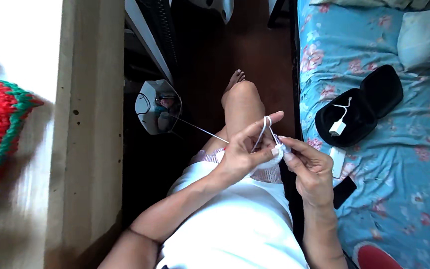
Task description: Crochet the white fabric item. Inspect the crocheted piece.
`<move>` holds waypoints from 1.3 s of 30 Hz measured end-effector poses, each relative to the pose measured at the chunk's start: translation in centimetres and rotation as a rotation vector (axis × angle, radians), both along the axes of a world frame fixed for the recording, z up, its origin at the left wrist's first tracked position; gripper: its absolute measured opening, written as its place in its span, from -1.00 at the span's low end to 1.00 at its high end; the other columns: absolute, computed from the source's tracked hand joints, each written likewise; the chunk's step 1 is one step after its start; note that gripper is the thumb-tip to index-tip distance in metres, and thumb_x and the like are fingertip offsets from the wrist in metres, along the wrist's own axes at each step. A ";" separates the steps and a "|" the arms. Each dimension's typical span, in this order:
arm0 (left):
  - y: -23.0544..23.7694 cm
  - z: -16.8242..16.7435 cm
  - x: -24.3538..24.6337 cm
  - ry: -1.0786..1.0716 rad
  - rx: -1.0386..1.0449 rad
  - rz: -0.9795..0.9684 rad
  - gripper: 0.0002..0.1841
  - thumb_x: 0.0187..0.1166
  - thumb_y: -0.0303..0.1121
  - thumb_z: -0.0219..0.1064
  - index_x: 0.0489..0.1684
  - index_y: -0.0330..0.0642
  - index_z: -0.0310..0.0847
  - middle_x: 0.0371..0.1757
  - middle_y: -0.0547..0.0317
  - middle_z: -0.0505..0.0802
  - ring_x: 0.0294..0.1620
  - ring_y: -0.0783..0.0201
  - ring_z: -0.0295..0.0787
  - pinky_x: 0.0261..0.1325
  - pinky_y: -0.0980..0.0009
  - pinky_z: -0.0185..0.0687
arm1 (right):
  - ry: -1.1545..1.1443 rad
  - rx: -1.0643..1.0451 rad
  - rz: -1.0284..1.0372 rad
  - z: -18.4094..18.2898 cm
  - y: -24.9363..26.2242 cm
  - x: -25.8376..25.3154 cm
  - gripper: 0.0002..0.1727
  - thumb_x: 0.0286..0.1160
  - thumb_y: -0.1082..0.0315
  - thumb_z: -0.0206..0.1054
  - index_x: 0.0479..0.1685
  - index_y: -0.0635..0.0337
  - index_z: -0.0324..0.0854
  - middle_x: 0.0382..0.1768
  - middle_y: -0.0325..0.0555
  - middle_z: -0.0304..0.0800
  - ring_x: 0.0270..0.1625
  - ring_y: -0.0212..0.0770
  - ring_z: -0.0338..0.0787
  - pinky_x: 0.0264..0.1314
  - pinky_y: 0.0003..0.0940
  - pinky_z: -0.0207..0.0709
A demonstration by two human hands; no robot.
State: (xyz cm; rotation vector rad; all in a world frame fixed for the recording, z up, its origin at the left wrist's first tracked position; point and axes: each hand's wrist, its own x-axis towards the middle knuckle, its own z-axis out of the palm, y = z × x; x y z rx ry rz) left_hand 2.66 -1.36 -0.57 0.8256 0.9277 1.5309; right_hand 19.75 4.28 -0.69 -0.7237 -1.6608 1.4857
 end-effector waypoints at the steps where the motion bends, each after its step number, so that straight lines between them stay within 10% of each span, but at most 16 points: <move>1: 0.1 -0.5 -0.5 -0.078 -0.036 -0.035 -0.41 0.34 -0.73 0.32 0.49 -0.31 0.54 -0.34 0.31 0.81 -0.38 0.53 0.70 -0.20 0.59 0.69 | 0.003 -0.035 -0.004 0.0 0.2 -0.1 -0.68 0.59 0.49 0.30 0.21 0.08 0.82 -0.09 -0.40 0.88 -0.33 -0.67 0.64 -0.28 -0.74 0.53; 4: 0.2 -2.1 -2.9 -0.137 -0.079 -0.112 -0.87 0.57 -0.40 0.29 -0.24 -0.12 0.79 -0.34 0.28 0.86 -0.33 0.47 0.78 -0.16 0.50 0.74 | -0.024 -0.070 -0.071 0.0 0.9 0.1 -0.67 0.57 0.53 0.29 0.21 0.09 0.81 -0.09 -0.40 0.89 -0.41 -0.68 0.59 -0.38 -0.76 0.47; 6: 0.3 -3.0 -5.2 -0.122 -0.099 -0.189 -0.72 0.60 -0.22 0.29 -0.59 0.03 0.73 -0.44 0.36 0.84 -0.38 0.52 0.75 -0.22 0.53 0.68 | -0.041 -0.088 -0.118 -0.3 1.2 0.2 -0.65 0.55 0.56 0.27 0.21 0.13 0.80 -0.12 -0.38 0.88 -0.45 -0.67 0.57 -0.42 -0.76 0.44; 12: 1.4 -5.6 -10.9 -0.002 -0.051 -0.548 -0.70 0.54 -0.12 0.43 -0.66 0.07 0.81 -0.28 0.38 0.92 -0.45 0.64 0.72 -0.41 0.70 0.58 | -0.023 -0.162 -0.221 -1.4 1.5 -0.3 -0.64 0.55 0.57 0.26 0.23 0.16 0.79 -0.10 -0.32 0.88 -0.48 -0.64 0.56 -0.46 -0.74 0.43; 15: 1.6 -4.5 -9.1 -0.151 -0.004 -0.348 -0.71 0.51 -0.02 0.46 -0.02 0.06 0.89 0.01 0.26 0.93 0.02 0.37 0.85 0.15 0.42 0.73 | -0.033 -0.158 -0.263 -1.9 1.7 -0.5 -0.63 0.55 0.57 0.26 0.28 0.18 0.76 -0.06 -0.31 0.88 -0.47 -0.65 0.55 -0.47 -0.75 0.41; 18: 2.7 -1.6 -5.2 -0.033 -0.104 -0.248 -0.09 0.42 -0.18 0.49 0.86 0.17 0.06 0.26 0.16 0.81 0.13 0.28 0.79 0.17 0.37 0.73 | -0.085 -0.106 -0.288 -2.5 1.5 -1.2 -0.60 0.56 0.58 0.24 0.33 0.22 0.73 -0.10 -0.29 0.82 -0.43 -0.64 0.56 -0.43 -0.74 0.44; 24: 4.7 -1.6 -0.4 0.185 -0.218 0.049 0.02 0.37 -0.73 0.40 0.92 0.04 -0.07 -0.24 0.15 0.79 -0.31 0.39 0.77 -0.16 0.50 0.76 | -0.173 -0.026 -0.331 -3.6 1.1 -2.8 -0.59 0.52 0.61 0.22 0.33 0.30 0.74 -0.11 -0.14 0.81 -0.22 -0.57 0.70 -0.13 -0.72 0.61; 31: 5.7 -3.9 0.0 0.071 -0.214 0.109 0.04 0.34 -0.78 0.34 0.91 0.07 -0.11 -0.36 0.16 0.73 -0.44 0.39 0.70 -0.27 0.48 0.72 | 0.461 -0.978 -0.238 -4.1 2.8 -3.3 -0.56 0.50 0.60 0.16 0.29 0.18 0.76 -0.56 -0.18 0.67 -0.70 -0.55 0.44 -0.68 -0.70 0.27; 36: 6.2 -3.8 -1.4 0.141 -0.319 0.067 0.02 0.38 -0.74 0.34 0.92 0.12 -0.08 -0.30 0.15 0.77 -0.40 0.39 0.72 -0.26 0.52 0.71 | 0.089 -0.441 -0.232 -5.9 3.7 -2.8 -0.61 0.54 0.60 0.21 0.30 0.29 0.75 -0.10 -0.23 0.89 -0.50 -0.64 0.52 -0.49 -0.74 0.38; 39: 6.7 -3.8 -1.9 0.222 -0.307 0.112 0.04 0.36 -0.78 0.34 0.92 0.05 -0.12 -0.28 0.14 0.79 -0.41 0.40 0.72 -0.30 0.54 0.69 | -0.126 -0.164 -0.216 -6.6 4.2 -2.8 -0.62 0.55 0.59 0.21 0.28 0.29 0.76 0.06 -0.16 0.88 -0.09 -0.58 0.78 -0.01 -0.69 0.66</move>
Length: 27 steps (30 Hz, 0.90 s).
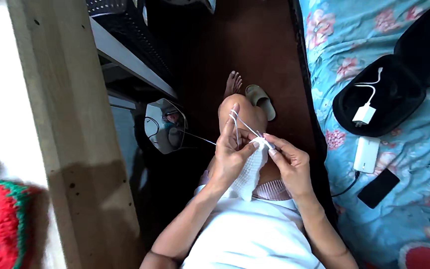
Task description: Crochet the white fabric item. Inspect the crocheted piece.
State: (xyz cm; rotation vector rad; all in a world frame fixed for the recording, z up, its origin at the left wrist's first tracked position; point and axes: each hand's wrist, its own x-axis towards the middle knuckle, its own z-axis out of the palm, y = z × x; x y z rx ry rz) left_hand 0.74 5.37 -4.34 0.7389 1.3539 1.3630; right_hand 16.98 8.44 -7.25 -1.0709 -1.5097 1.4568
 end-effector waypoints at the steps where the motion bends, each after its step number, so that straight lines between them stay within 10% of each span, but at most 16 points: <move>1: 0.2 -0.1 -0.2 0.032 -0.003 0.010 0.04 0.36 -0.78 0.35 0.92 0.02 -0.13 -0.28 0.15 0.79 -0.43 0.41 0.71 -0.32 0.56 0.68 | -0.039 0.032 0.009 -0.2 0.1 -0.1 -0.63 0.56 0.58 0.21 0.27 0.29 0.77 0.07 -0.12 0.88 0.01 -0.54 0.80 0.10 -0.65 0.67; 4: 0.6 -0.1 -1.1 0.142 -0.021 -0.020 0.00 0.38 -0.75 0.37 0.91 -0.07 -0.10 -0.34 0.16 0.80 -0.47 0.41 0.71 -0.35 0.57 0.67 | -0.042 -0.018 0.046 -0.3 0.6 -0.5 -0.63 0.58 0.58 0.20 0.28 0.28 0.75 0.20 -0.13 0.87 0.10 -0.52 0.82 0.17 -0.63 0.68; 11: 1.9 1.8 -3.5 0.005 -0.172 -0.201 -0.04 0.32 -0.80 0.36 0.85 -0.02 0.10 -0.40 0.13 0.79 -0.53 0.42 0.68 -0.41 0.59 0.65 | 0.349 -0.523 0.049 0.5 0.6 -1.2 -0.53 0.58 0.57 0.16 0.45 0.18 0.66 -0.30 -0.21 0.81 -0.62 -0.62 0.41 -0.65 -0.73 0.21; 16: 0.9 -0.1 -1.8 0.136 -0.082 0.057 -0.07 0.35 -0.74 0.40 0.84 -0.08 0.09 -0.31 0.17 0.82 -0.44 0.42 0.73 -0.32 0.55 0.69 | -0.121 0.064 -0.003 -0.9 0.6 -1.3 -0.66 0.53 0.56 0.23 0.19 0.30 0.81 -0.03 -0.12 0.90 -0.06 -0.57 0.79 0.06 -0.70 0.65; 27: 0.7 -2.0 -1.4 0.341 0.018 0.151 -0.11 0.32 -0.69 0.39 0.80 -0.32 0.05 -0.27 0.22 0.84 -0.38 0.46 0.76 -0.30 0.57 0.71 | -0.322 0.409 0.058 -2.9 2.3 -1.4 -0.66 0.58 0.48 0.23 0.13 0.07 0.90 -0.39 -0.14 0.70 -0.33 -0.46 0.63 -0.21 -0.63 0.52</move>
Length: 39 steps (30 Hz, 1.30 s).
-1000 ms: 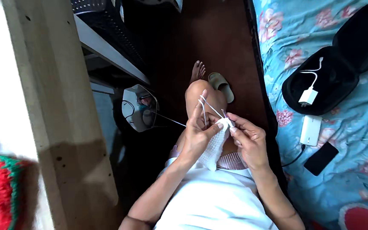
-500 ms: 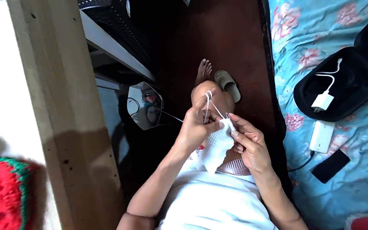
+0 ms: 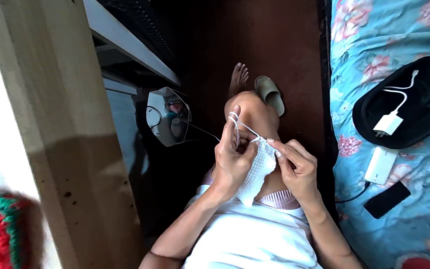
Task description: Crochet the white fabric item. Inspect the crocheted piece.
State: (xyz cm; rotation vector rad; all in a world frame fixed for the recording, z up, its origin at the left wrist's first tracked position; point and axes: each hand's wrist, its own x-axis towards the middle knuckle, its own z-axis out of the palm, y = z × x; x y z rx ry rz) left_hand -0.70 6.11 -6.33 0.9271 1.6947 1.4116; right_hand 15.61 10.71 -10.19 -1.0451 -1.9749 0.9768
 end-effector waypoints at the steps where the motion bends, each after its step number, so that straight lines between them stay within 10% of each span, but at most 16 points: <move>1: 0.0 -0.1 -0.1 0.002 0.007 0.002 -0.11 0.33 -0.69 0.40 0.80 -0.33 0.05 -0.28 0.22 0.84 -0.38 0.45 0.75 -0.30 0.57 0.71 | 0.016 0.007 0.015 -0.2 0.2 0.0 -0.67 0.58 0.48 0.24 0.11 0.09 0.90 -0.38 -0.14 0.70 -0.32 -0.45 0.64 -0.19 -0.63 0.53; 10: -0.2 -0.1 -0.8 0.071 0.004 -0.073 -0.19 0.35 -0.67 0.40 0.74 -0.38 0.17 -0.29 0.21 0.85 -0.37 0.47 0.77 -0.25 0.57 0.73 | -0.070 0.071 0.125 0.5 1.0 -0.6 -0.54 0.65 0.44 0.12 0.44 0.02 0.73 -0.34 -0.04 0.74 -0.40 -0.29 0.66 -0.35 -0.44 0.53; 15: -0.2 0.3 -1.3 -0.086 -0.039 -0.084 -0.17 0.30 -0.72 0.43 0.72 -0.30 0.24 -0.30 0.23 0.86 -0.40 0.48 0.76 -0.27 0.58 0.72 | -0.091 0.035 0.156 1.1 1.1 -0.9 -0.52 0.57 0.45 0.11 0.30 -0.10 0.84 -0.47 -0.16 0.56 -0.51 -0.37 0.49 -0.48 -0.47 0.34; 22: -0.1 2.5 -2.6 -0.424 -0.128 -0.067 -0.10 0.29 -0.78 0.38 0.78 -0.08 0.20 -0.36 0.13 0.84 -0.48 0.43 0.74 -0.37 0.59 0.69 | 0.348 -0.532 0.065 3.1 -1.2 -0.9 -0.64 0.57 0.63 0.18 0.25 0.40 0.75 0.16 -0.06 0.89 0.17 -0.46 0.83 0.29 -0.57 0.68; 29: -0.5 0.0 -0.7 -0.026 -0.028 -0.032 -0.20 0.35 -0.70 0.38 0.73 -0.29 0.20 -0.30 0.22 0.86 -0.42 0.46 0.75 -0.35 0.58 0.67 | -0.193 0.092 -0.008 1.2 -1.2 -0.5 -0.61 0.61 0.45 0.18 0.19 -0.02 0.89 -0.45 -0.08 0.66 -0.45 -0.31 0.60 -0.40 -0.48 0.45; 39: -0.9 -0.7 -0.4 0.002 0.018 0.018 -0.22 0.38 -0.68 0.37 0.72 -0.32 0.21 -0.26 0.18 0.86 -0.38 0.45 0.76 -0.31 0.57 0.70 | -0.358 0.258 0.059 1.8 -0.6 -0.4 -0.53 0.54 0.54 0.17 0.19 -0.12 0.90 -0.48 -0.04 0.62 -0.48 -0.14 0.63 -0.52 -0.35 0.40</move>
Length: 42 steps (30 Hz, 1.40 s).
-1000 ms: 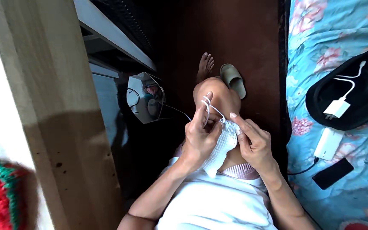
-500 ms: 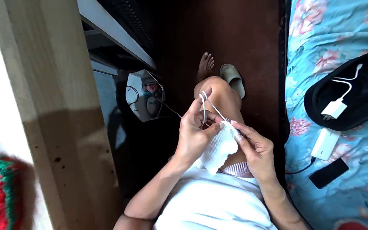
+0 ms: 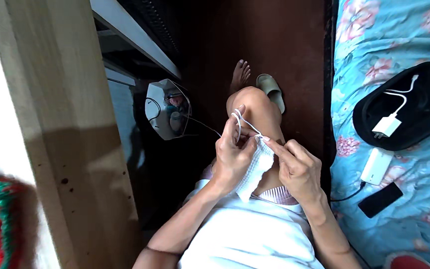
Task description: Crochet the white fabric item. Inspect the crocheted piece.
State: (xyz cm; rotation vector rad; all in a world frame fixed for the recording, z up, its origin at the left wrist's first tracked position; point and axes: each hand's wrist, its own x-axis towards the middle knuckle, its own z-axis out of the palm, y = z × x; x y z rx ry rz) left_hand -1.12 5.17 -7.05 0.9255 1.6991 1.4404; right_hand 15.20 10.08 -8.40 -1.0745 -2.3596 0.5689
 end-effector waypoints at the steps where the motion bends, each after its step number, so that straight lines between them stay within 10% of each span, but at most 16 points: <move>1: 0.0 -0.2 0.1 0.046 0.016 -0.003 -0.24 0.38 -0.68 0.36 0.71 -0.36 0.20 -0.25 0.19 0.85 -0.36 0.46 0.76 -0.29 0.57 0.70 | -0.024 0.016 -0.008 0.2 -0.1 -0.1 -0.52 0.52 0.54 0.18 0.19 -0.13 0.90 -0.47 -0.04 0.62 -0.48 -0.13 0.63 -0.53 -0.35 0.40; 12: 0.0 -1.3 1.3 0.699 0.125 0.020 -0.42 0.36 -0.66 0.39 0.47 -0.58 0.46 -0.24 -0.08 0.87 -0.26 0.22 0.83 -0.09 0.40 0.77 | -0.145 0.090 -0.045 1.5 -0.9 -1.6 -0.52 0.41 0.55 0.24 0.20 -0.08 0.90 -0.46 0.01 0.67 -0.49 -0.06 0.68 -0.59 -0.33 0.40; 18: -0.3 -1.2 0.7 0.531 0.080 0.025 -0.21 0.36 -0.67 0.40 0.70 -0.54 0.18 -0.23 0.00 0.86 -0.31 0.36 0.80 -0.16 0.46 0.78 | -0.155 0.134 -0.062 1.1 -1.5 -2.5 -0.51 0.40 0.56 0.26 0.22 -0.09 0.88 -0.44 0.00 0.66 -0.47 -0.08 0.68 -0.60 -0.38 0.40; 25: -0.3 -1.8 1.2 0.796 0.126 0.069 -0.43 0.47 -0.65 0.34 0.55 -0.54 0.41 -0.17 -0.11 0.84 -0.21 0.18 0.82 -0.10 0.37 0.76 | -0.177 0.112 -0.046 1.4 -1.7 -2.9 -0.49 0.36 0.57 0.29 0.27 -0.06 0.86 -0.38 0.06 0.71 -0.49 -0.05 0.69 -0.59 -0.34 0.45; 34: -0.6 -1.2 0.7 0.228 0.143 0.047 -0.15 0.44 -0.68 0.34 0.83 -0.38 -0.02 -0.21 0.12 0.81 -0.32 0.41 0.75 -0.25 0.52 0.72 | 0.112 0.016 -0.112 -0.1 -1.9 -2.4 -0.53 0.47 0.58 0.23 0.21 -0.05 0.89 -0.44 -0.06 0.66 -0.45 -0.20 0.68 -0.52 -0.45 0.48; 39: -0.8 -2.0 1.4 0.548 0.295 0.084 -0.42 0.43 -0.67 0.36 0.53 -0.44 0.42 -0.30 -0.01 0.86 -0.29 0.31 0.84 -0.09 0.40 0.79 | 0.132 -0.056 -0.105 1.3 -1.8 -2.8 -0.54 0.44 0.56 0.21 0.19 -0.01 0.89 -0.38 -0.05 0.72 -0.38 -0.19 0.72 -0.41 -0.41 0.57; 42: -1.0 -2.1 1.8 0.445 0.345 0.083 -0.45 0.50 -0.63 0.35 0.53 -0.27 0.41 -0.21 0.08 0.85 -0.17 0.36 0.82 0.01 0.43 0.77 | 0.375 -0.464 -0.110 2.1 -1.5 -2.9 -0.57 0.53 0.55 0.19 0.33 0.16 0.77 -0.02 -0.10 0.89 -0.07 -0.42 0.82 0.04 -0.54 0.68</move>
